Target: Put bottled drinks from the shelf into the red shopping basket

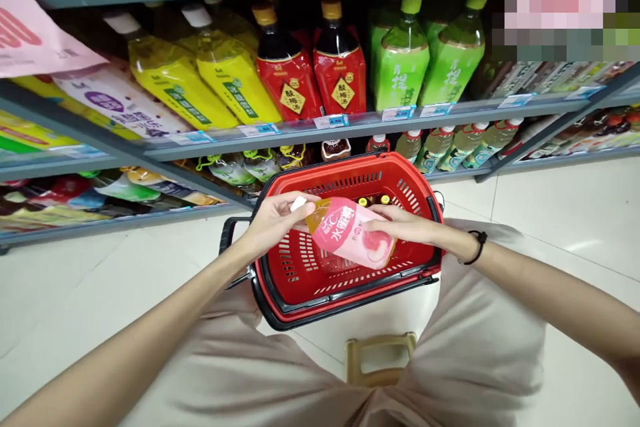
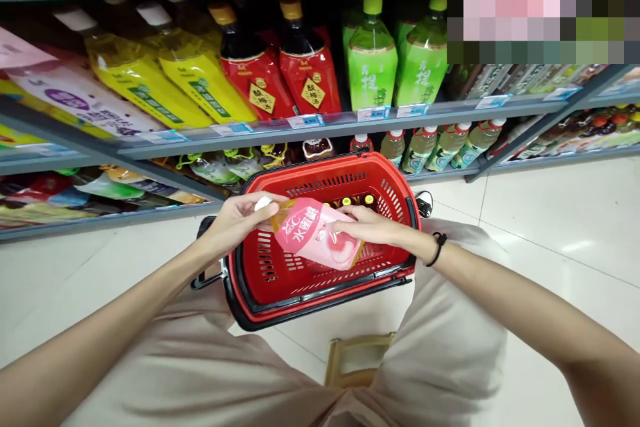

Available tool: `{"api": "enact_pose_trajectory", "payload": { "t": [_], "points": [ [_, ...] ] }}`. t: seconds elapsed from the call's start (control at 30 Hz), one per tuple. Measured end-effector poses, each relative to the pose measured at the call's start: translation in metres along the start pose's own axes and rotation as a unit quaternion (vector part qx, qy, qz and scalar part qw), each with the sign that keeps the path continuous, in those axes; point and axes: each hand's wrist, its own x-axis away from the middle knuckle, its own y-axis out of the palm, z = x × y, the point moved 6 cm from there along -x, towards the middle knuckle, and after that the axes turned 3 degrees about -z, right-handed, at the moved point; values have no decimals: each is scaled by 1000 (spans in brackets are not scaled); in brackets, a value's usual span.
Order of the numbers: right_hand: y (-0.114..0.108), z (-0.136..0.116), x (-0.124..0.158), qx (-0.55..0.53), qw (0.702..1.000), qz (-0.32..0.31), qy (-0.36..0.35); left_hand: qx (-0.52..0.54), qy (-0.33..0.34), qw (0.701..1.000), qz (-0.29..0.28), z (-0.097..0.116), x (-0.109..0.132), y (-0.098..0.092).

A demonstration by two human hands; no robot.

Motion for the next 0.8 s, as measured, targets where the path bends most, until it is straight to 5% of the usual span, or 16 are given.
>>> {"api": "enact_pose_trajectory", "payload": {
  "t": [0.1,0.17,0.3,0.57,0.8],
  "points": [
    [-10,-4,-4,188,982,7,-14,-98,54,993,-20,15,2,21],
    [-14,-3,-2,350,936,-11,24,-206,82,973,-60,18,-1,39],
    [-26,1,9,522,841,-13,140,-390,65,906,-152,-18,-23,73],
    [-26,-32,26,525,833,-67,161,-475,-64,869,-126,-144,-79,101],
    [-56,-40,34,530,826,-17,193,-536,-105,822,-163,-191,-117,138]
  ]
}}
